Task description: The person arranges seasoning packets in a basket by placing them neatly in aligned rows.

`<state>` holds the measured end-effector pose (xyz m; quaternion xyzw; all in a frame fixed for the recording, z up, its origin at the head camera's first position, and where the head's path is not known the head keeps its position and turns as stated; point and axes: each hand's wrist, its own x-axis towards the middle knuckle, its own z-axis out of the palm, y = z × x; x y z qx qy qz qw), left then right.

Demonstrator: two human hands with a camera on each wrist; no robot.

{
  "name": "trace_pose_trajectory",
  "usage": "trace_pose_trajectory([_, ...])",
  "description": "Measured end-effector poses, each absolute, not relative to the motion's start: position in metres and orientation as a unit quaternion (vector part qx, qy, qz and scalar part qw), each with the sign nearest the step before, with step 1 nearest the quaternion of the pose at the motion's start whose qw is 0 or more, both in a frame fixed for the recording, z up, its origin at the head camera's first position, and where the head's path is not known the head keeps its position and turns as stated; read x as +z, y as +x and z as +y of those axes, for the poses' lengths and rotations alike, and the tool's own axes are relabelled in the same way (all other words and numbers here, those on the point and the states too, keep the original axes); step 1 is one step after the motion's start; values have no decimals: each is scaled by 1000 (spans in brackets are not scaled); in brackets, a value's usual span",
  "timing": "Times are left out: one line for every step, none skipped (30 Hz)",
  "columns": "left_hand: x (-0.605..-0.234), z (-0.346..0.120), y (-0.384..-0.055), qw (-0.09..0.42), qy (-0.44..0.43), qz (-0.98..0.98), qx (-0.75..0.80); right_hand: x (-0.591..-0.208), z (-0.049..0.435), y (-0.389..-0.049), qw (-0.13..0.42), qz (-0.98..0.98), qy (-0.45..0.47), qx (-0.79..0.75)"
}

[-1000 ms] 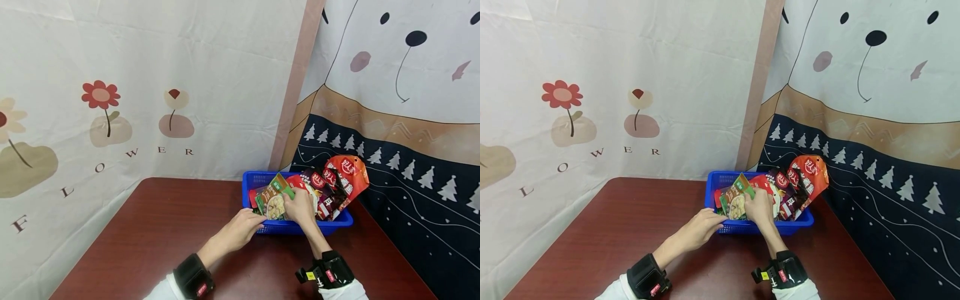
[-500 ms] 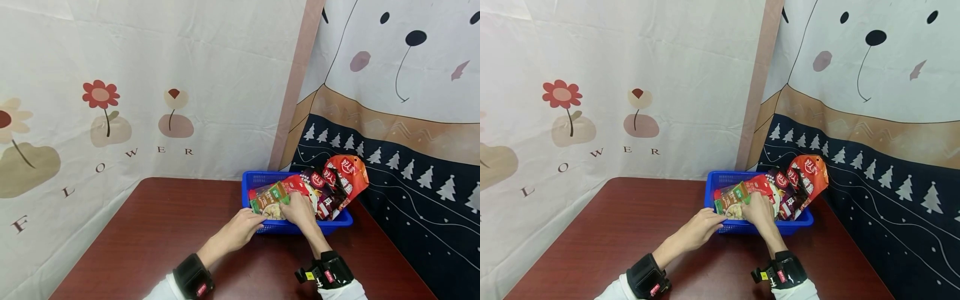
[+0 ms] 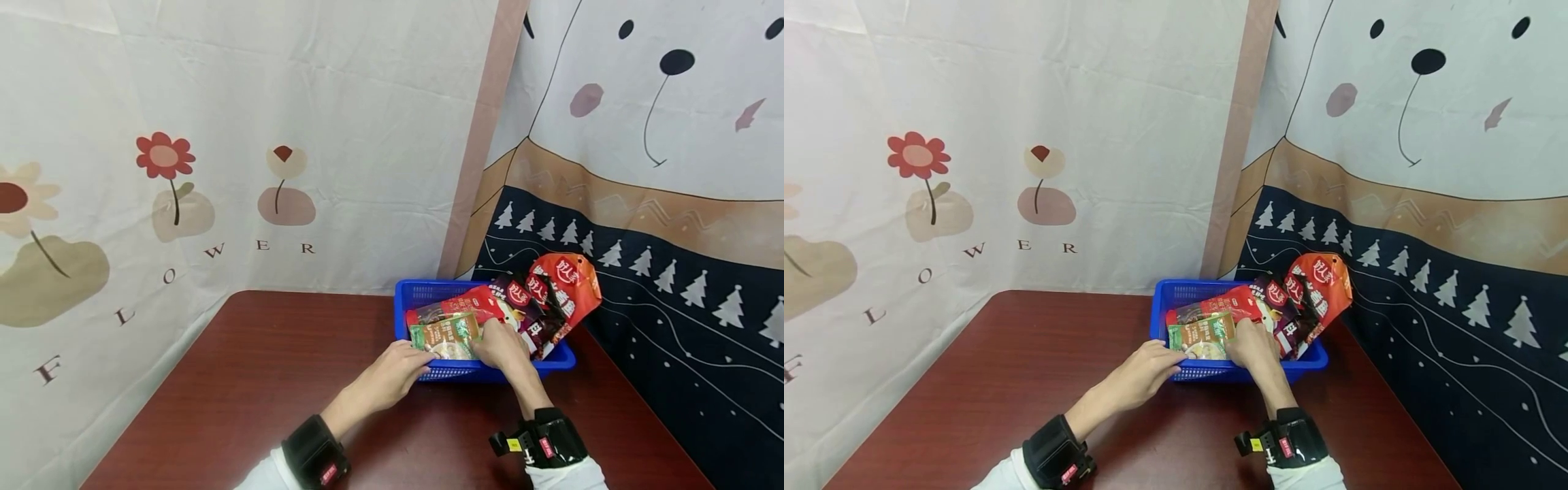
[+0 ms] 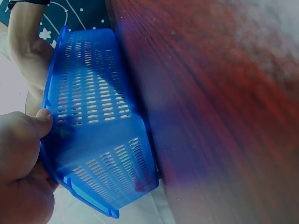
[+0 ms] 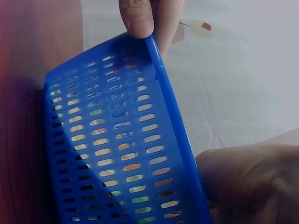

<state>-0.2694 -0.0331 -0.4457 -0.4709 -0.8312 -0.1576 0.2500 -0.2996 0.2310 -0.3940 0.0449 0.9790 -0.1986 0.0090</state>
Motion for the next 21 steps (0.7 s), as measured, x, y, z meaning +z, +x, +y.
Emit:
trace_pose_trajectory([-445, -33, -269, 251, -471, -831, -156, -394, 231, -299, 10, 979, 44, -198])
trace_pose_trajectory([-445, -33, -269, 251, -472, -831, -156, -394, 231, -299, 10, 979, 43, -198])
trace_pose_trajectory([-445, -32, -269, 252, -472, -830, -154, -393, 231, -298, 10, 979, 42, -197])
trace_pose_trajectory([-444, -32, -269, 253, -473, -830, -153, -393, 231, -297, 11, 980, 42, -196])
trace_pose_trajectory([-444, -32, -269, 253, -473, -830, -153, -393, 232, -296, 11, 980, 43, -195])
trace_pose_trajectory([-444, -32, -269, 254, -474, -829, -153, -392, 232, -296, 11, 980, 43, -193])
trace_pose_trajectory([-444, -32, -269, 255, -474, -829, -154, -391, 232, -295, 9, 981, 44, -189])
trace_pose_trajectory([-444, -32, -269, 256, -475, -828, -155, -391, 233, -294, 5, 982, 42, -187])
trace_pose_trajectory([-444, -32, -270, 255, -475, -828, -156, -390, 234, -293, -1, 982, 39, -185])
trace_pose_trajectory([-445, -32, -270, 254, -474, -828, -157, -389, 234, -292, -7, 982, 35, -185])
trace_pose_trajectory([-445, -32, -270, 253, -474, -829, -159, -388, 235, -290, -14, 982, 30, -187])
trace_pose_trajectory([-446, -33, -270, 250, -473, -829, -163, -387, 235, -289, -24, 982, 23, -188])
trace_pose_trajectory([-446, -33, -270, 245, -472, -830, -167, -386, 234, -288, -35, 981, 11, -192])
trace_pose_trajectory([-447, -34, -270, 238, -471, -832, -172, -386, 234, -287, -44, 979, -4, -199])
trace_pose_trajectory([-446, -36, -269, 229, -469, -834, -178, -385, 234, -286, -56, 977, -23, -205])
trace_pose_trajectory([-445, -38, -269, 219, -469, -835, -185, -385, 234, -285, -66, 974, -45, -212])
trace_pose_trajectory([-443, -41, -268, 208, -468, -837, -192, -385, 234, -284, -77, 970, -71, -218])
trace_pose_trajectory([-441, -44, -267, 197, -466, -840, -198, -385, 233, -283, -88, 965, -102, -223])
trace_pose_trajectory([-438, -47, -266, 188, -464, -842, -202, -385, 233, -282, -98, 960, -134, -227])
trace_pose_trajectory([-435, -51, -265, 180, -462, -843, -208, -385, 232, -281, -108, 953, -166, -230])
trace_pose_trajectory([-431, -56, -265, 177, -459, -845, -210, -385, 231, -280, -118, 946, -195, -230])
